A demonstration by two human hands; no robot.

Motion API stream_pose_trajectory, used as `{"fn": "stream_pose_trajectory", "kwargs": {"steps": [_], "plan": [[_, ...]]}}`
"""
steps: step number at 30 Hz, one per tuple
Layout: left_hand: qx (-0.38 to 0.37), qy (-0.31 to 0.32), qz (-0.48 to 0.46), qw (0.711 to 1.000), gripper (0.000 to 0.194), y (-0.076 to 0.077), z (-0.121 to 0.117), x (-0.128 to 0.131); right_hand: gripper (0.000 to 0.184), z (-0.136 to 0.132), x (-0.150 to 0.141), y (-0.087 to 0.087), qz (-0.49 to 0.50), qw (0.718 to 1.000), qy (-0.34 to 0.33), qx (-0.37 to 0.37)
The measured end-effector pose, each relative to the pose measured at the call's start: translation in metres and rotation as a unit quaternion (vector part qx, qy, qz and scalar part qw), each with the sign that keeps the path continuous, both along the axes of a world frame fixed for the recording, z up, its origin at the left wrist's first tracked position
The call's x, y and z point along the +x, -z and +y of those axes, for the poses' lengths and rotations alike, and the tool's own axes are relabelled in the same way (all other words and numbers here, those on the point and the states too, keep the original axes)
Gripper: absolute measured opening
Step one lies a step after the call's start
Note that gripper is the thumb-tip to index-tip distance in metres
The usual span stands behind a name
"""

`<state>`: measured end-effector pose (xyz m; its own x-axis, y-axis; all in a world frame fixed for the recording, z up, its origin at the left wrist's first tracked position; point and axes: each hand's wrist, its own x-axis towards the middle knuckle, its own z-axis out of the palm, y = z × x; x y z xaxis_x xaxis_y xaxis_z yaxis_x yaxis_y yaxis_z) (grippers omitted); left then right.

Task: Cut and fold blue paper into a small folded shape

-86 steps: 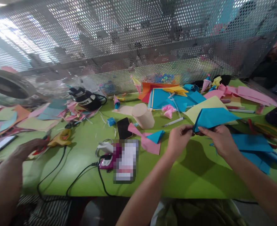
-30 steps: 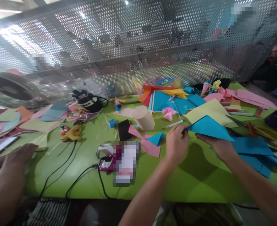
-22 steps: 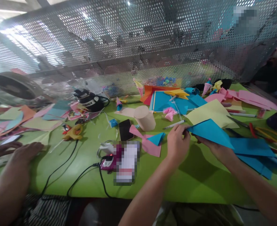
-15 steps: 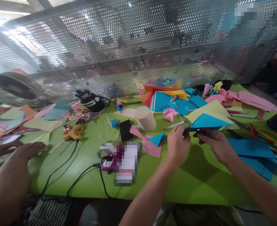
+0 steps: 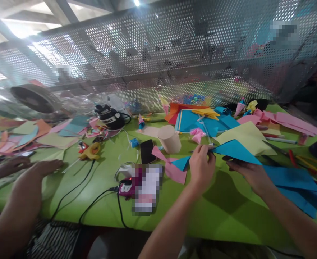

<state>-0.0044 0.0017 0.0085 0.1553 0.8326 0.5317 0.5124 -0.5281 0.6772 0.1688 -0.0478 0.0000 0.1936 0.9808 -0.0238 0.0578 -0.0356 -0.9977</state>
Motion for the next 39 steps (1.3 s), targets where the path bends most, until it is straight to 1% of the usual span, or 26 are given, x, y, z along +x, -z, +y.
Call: {"fn": "stream_pose_trajectory", "kwargs": {"steps": [4,6,8,11,13,14,16,18,19,20,21,22,24,25,26,27,29,31,33,35,37,39], "plan": [[0.013,0.032,-0.001,0.999,0.027,0.002,-0.003,0.003,0.025,0.003,-0.001,0.004,0.032,0.999,-0.032,0.011],[0.021,0.030,0.004,0.999,0.027,0.003,-0.002,0.003,0.024,0.005,0.002,0.008,0.063,0.997,-0.041,0.026],[0.028,0.022,0.007,0.999,0.027,0.003,-0.001,0.002,0.025,0.006,0.005,0.010,0.084,0.996,-0.027,0.033],[0.038,0.006,0.001,0.999,0.026,0.003,0.004,-0.002,0.028,0.004,0.008,0.008,0.062,0.998,-0.002,0.009],[0.043,-0.002,-0.004,0.999,0.026,0.002,0.007,-0.006,0.033,0.001,0.009,0.002,0.032,0.999,-0.005,-0.012],[0.044,-0.005,-0.008,0.999,0.026,0.002,0.009,-0.007,0.035,-0.001,0.011,-0.002,0.021,0.999,-0.023,-0.021],[0.041,-0.008,-0.016,0.999,0.028,0.001,0.012,-0.010,0.038,-0.005,0.018,-0.011,0.010,0.995,-0.092,-0.035],[0.037,-0.012,-0.022,0.999,0.029,0.000,0.014,-0.013,0.030,-0.010,0.032,-0.020,0.005,0.984,-0.173,-0.047],[0.036,-0.012,-0.022,0.999,0.029,0.000,0.015,-0.014,0.025,-0.011,0.041,-0.025,0.012,0.979,-0.196,-0.044],[0.036,-0.011,-0.019,0.999,0.029,0.000,0.016,-0.015,0.026,-0.012,0.050,-0.029,0.025,0.980,-0.194,-0.028],[0.038,-0.009,-0.013,0.999,0.029,0.000,0.016,-0.015,0.029,-0.012,0.057,-0.034,0.038,0.986,-0.161,-0.002],[0.043,-0.004,-0.005,0.999,0.029,0.000,0.016,-0.015,0.031,-0.010,0.064,-0.039,0.042,0.992,-0.113,0.029],[0.057,0.011,0.010,0.998,0.030,0.002,0.016,-0.014,0.028,-0.005,0.069,-0.048,0.009,0.996,-0.021,0.084],[0.065,0.019,0.015,0.998,0.030,0.003,0.015,-0.013,0.027,-0.001,0.068,-0.052,-0.028,0.995,-0.003,0.098],[0.072,0.028,0.018,0.997,0.031,0.004,0.015,-0.012,0.030,0.004,0.065,-0.055,-0.077,0.992,-0.008,0.103],[0.076,0.037,0.020,0.996,0.031,0.004,0.014,-0.012,0.034,0.009,0.061,-0.058,-0.129,0.986,-0.029,0.100],[0.083,0.051,0.025,0.995,0.031,0.004,0.012,-0.011,0.042,0.017,0.050,-0.061,-0.221,0.966,-0.088,0.101],[0.087,0.066,0.033,0.994,0.031,0.002,0.011,-0.010,0.046,0.024,0.041,-0.059,-0.261,0.950,-0.126,0.114],[0.089,0.085,0.042,0.992,0.029,0.000,0.009,-0.011,0.048,0.029,0.034,-0.055,-0.263,0.949,-0.141,0.106],[0.086,0.102,0.049,0.990,0.028,-0.003,0.007,-0.011,0.045,0.030,0.030,-0.049,-0.246,0.954,-0.151,0.078],[0.078,0.109,0.046,0.990,0.030,-0.005,0.006,-0.011,0.043,0.029,0.030,-0.044,-0.223,0.962,-0.151,0.056],[0.063,0.111,0.031,0.991,0.035,-0.006,0.005,-0.011,0.043,0.028,0.030,-0.040,-0.203,0.968,-0.139,0.049]]}}
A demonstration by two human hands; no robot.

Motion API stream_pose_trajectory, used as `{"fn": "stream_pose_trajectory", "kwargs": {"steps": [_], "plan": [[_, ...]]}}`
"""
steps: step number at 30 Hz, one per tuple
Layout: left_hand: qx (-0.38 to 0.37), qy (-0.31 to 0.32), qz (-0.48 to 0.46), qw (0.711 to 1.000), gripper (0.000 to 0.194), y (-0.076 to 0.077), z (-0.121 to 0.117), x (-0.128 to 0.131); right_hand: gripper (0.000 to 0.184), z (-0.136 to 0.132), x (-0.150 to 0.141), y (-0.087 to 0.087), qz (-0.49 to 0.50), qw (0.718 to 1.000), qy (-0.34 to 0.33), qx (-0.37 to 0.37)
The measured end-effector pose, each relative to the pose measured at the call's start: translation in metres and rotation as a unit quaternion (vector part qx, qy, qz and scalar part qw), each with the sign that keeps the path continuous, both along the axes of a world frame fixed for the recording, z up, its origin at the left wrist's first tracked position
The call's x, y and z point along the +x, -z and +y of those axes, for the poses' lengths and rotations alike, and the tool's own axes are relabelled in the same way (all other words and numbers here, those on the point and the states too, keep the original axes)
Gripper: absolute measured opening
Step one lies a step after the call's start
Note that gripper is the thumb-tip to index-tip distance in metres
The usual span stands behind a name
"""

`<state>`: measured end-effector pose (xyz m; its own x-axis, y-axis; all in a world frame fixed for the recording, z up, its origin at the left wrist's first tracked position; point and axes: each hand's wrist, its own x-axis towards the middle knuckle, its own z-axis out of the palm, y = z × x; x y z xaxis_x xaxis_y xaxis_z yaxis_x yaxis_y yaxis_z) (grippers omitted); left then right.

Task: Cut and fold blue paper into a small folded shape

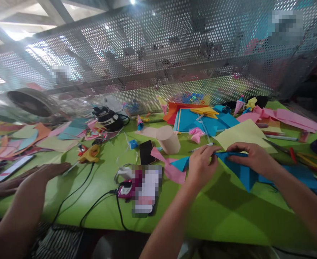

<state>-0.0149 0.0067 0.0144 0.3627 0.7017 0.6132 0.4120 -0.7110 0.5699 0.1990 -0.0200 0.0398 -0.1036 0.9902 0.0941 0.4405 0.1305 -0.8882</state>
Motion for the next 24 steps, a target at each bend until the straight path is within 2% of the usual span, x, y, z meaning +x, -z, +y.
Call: {"fn": "stream_pose_trajectory", "kwargs": {"steps": [3,13,19,24], "plan": [[-0.031,0.005,-0.030,0.999,0.040,0.000,0.000,0.001,0.044,-0.003,0.001,0.003,0.015,1.000,0.014,-0.004],[-0.135,0.015,-0.096,0.986,0.020,-0.002,0.000,0.002,0.042,-0.010,0.000,0.000,0.035,0.998,0.046,-0.020],[-0.206,0.035,-0.145,0.967,0.018,-0.003,-0.001,0.003,0.042,-0.012,-0.002,-0.001,0.035,0.998,0.055,-0.012],[-0.285,0.080,-0.172,0.939,0.015,-0.003,0.003,0.001,0.043,-0.013,-0.001,0.000,0.017,0.998,0.052,0.006]]}}
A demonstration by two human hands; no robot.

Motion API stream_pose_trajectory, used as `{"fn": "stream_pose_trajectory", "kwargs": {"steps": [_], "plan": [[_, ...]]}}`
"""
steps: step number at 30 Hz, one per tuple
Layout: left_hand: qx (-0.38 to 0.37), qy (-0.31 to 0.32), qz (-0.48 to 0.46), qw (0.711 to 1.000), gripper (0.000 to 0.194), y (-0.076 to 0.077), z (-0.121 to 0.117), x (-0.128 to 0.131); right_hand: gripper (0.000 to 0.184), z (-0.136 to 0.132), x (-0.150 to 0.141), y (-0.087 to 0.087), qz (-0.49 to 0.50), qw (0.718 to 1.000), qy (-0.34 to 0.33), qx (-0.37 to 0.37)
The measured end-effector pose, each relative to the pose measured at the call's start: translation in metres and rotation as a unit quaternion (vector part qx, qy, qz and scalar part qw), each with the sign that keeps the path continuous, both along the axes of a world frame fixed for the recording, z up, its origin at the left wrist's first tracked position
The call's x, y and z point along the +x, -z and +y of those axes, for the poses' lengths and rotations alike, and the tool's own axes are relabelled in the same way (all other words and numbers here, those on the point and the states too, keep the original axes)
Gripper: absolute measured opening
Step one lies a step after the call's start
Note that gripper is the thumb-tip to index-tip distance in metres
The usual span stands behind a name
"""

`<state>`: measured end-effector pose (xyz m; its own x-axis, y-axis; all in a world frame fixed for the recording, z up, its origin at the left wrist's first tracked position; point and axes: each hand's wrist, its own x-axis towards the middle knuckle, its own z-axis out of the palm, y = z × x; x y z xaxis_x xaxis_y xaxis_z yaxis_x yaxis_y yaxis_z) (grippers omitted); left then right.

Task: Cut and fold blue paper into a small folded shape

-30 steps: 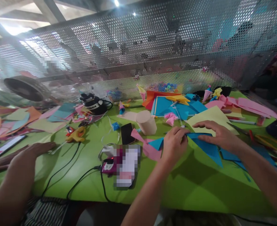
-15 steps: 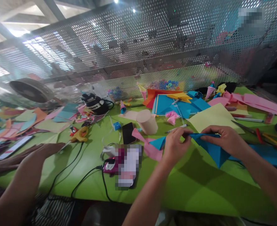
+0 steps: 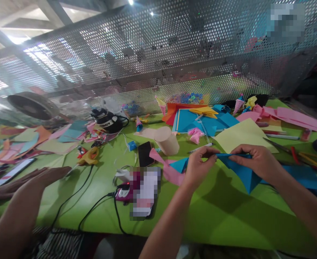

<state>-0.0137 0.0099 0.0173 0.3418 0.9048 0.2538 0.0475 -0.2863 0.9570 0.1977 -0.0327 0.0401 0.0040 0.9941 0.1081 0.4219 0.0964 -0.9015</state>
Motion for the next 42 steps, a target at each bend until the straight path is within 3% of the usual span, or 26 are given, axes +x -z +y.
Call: {"fn": "stream_pose_trajectory", "kwargs": {"steps": [3,6,13,16,24,32,42], "plan": [[-0.040,0.039,-0.015,0.998,0.022,-0.002,0.001,-0.003,0.042,0.000,0.001,0.001,-0.022,1.000,0.010,0.012],[-0.028,0.059,-0.004,0.998,0.028,-0.007,-0.002,-0.005,0.041,0.000,0.001,0.003,-0.034,0.999,0.015,0.014],[0.096,-0.001,0.094,0.991,0.017,-0.004,-0.004,-0.001,0.036,0.000,-0.001,0.010,-0.041,0.999,0.002,0.020],[0.100,-0.015,0.110,0.989,0.008,0.000,-0.001,0.001,0.035,0.000,-0.004,0.010,-0.047,0.999,0.003,0.020],[0.075,-0.021,0.124,0.989,0.006,-0.002,0.001,-0.001,0.028,-0.001,-0.002,0.007,-0.065,0.997,0.002,0.046],[0.166,0.031,0.180,0.969,0.008,-0.004,0.000,-0.002,0.015,-0.002,-0.003,0.015,-0.124,0.990,-0.009,0.071],[0.191,0.006,0.223,0.956,0.005,-0.005,0.001,-0.003,0.012,-0.002,-0.002,0.015,-0.159,0.983,-0.004,0.094]]}}
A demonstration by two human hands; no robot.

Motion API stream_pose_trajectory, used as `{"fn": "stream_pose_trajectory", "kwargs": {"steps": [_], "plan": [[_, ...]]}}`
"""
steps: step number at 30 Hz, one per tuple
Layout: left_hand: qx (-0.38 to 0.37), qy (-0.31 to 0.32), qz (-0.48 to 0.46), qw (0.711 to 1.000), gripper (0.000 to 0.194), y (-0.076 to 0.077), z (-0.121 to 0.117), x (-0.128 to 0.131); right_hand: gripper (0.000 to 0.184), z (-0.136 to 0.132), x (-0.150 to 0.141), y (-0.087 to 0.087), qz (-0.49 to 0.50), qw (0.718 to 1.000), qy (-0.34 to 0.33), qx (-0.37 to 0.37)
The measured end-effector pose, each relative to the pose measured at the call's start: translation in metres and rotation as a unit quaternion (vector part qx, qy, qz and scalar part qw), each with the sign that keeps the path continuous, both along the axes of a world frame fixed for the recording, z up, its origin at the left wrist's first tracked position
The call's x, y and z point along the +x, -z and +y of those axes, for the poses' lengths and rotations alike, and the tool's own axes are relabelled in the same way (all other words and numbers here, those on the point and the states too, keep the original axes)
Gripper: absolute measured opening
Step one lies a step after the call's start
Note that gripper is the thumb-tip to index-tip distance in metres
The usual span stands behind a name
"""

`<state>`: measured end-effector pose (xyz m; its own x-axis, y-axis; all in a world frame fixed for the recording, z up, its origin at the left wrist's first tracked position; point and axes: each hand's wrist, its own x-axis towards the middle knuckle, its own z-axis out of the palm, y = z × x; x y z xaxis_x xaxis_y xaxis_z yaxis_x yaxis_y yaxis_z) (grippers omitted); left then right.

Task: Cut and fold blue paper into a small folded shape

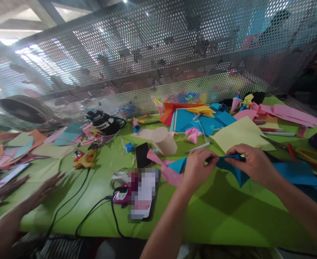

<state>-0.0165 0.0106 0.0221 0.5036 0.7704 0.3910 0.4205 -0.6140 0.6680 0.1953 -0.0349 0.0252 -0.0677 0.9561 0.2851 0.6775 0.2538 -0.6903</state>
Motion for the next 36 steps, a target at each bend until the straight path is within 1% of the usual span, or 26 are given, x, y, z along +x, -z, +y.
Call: {"fn": "stream_pose_trajectory", "kwargs": {"steps": [3,5,7,9,11,13,16,20,23,28,31,34,36], "plan": [[0.000,0.021,0.012,1.000,0.008,0.001,-0.001,0.001,0.010,0.000,-0.002,0.003,-0.027,0.999,-0.007,0.018],[-0.007,0.023,0.014,1.000,0.008,0.002,-0.001,0.002,0.010,0.000,-0.002,0.003,-0.035,0.999,-0.010,0.028],[-0.012,0.006,0.003,1.000,0.009,0.003,0.000,0.002,0.017,-0.001,-0.001,0.001,-0.023,0.999,-0.011,0.032],[-0.012,-0.019,-0.013,1.000,0.009,0.003,0.001,0.002,0.029,-0.002,0.001,-0.002,0.002,0.999,-0.003,0.036],[-0.009,-0.035,-0.017,0.999,0.011,0.004,0.001,0.002,0.033,-0.002,0.003,-0.004,0.022,0.999,0.013,0.042],[-0.004,-0.036,-0.008,0.999,0.010,0.004,0.001,0.003,0.027,-0.003,0.003,-0.003,0.027,0.998,0.023,0.046],[0.008,-0.020,0.011,1.000,0.009,0.005,-0.001,0.005,0.017,-0.002,0.000,0.001,0.018,0.998,0.020,0.051],[0.017,0.002,0.017,1.000,0.008,0.006,-0.002,0.007,0.019,-0.003,-0.004,0.005,0.020,0.999,0.005,0.045],[0.025,-0.004,0.014,1.000,0.009,0.006,-0.002,0.006,0.023,-0.003,-0.005,0.004,0.041,0.998,0.001,0.037],[0.036,-0.005,0.030,0.999,0.012,0.004,-0.003,0.005,0.013,-0.002,-0.004,0.003,0.046,0.999,0.013,0.021],[0.025,0.001,0.031,0.999,0.010,0.004,-0.003,0.006,0.012,-0.001,-0.005,0.004,0.033,0.999,0.008,0.023],[0.007,-0.006,0.011,1.000,0.011,0.006,-0.002,0.007,0.018,-0.003,-0.006,-0.001,0.021,0.997,-0.002,0.069],[-0.004,-0.037,-0.019,0.999,0.012,0.009,-0.001,0.008,0.027,-0.005,-0.005,-0.007,0.015,0.991,0.019,0.128]]}}
